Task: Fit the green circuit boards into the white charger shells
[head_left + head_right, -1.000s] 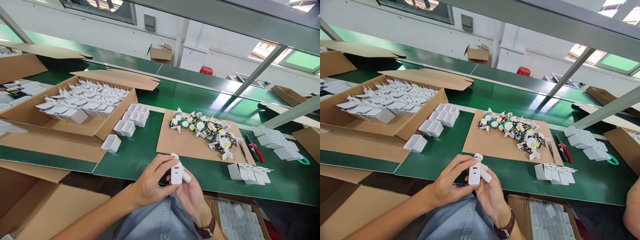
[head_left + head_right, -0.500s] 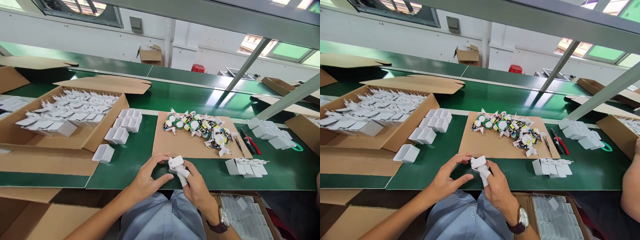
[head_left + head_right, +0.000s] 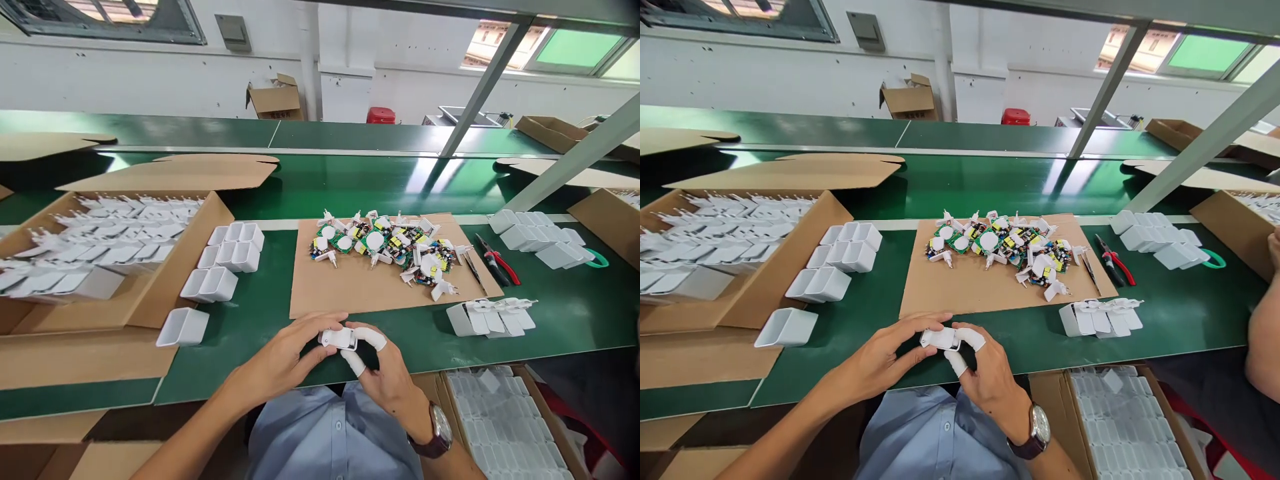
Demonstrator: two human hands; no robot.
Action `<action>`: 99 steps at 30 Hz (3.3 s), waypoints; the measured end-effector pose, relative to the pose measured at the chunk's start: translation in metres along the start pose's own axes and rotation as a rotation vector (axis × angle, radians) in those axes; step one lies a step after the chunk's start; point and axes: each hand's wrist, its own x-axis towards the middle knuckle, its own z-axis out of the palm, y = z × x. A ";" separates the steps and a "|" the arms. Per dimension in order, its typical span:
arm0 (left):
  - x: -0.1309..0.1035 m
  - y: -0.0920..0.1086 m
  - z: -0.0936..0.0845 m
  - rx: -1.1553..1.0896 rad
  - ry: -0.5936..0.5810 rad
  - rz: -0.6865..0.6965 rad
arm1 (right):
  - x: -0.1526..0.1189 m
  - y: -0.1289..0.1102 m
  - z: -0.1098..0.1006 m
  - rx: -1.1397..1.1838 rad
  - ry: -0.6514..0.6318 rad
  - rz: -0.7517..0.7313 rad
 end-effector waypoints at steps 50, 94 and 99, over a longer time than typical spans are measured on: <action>-0.035 -0.017 0.027 0.494 0.243 0.340 | 0.054 0.008 -0.053 -0.820 0.144 -0.221; -0.055 -0.055 -0.006 0.279 0.398 -0.077 | 0.076 0.016 0.004 -0.698 -0.293 -0.098; -0.064 -0.057 -0.001 0.174 0.360 -0.155 | 0.073 0.011 0.016 -0.586 -0.211 -0.085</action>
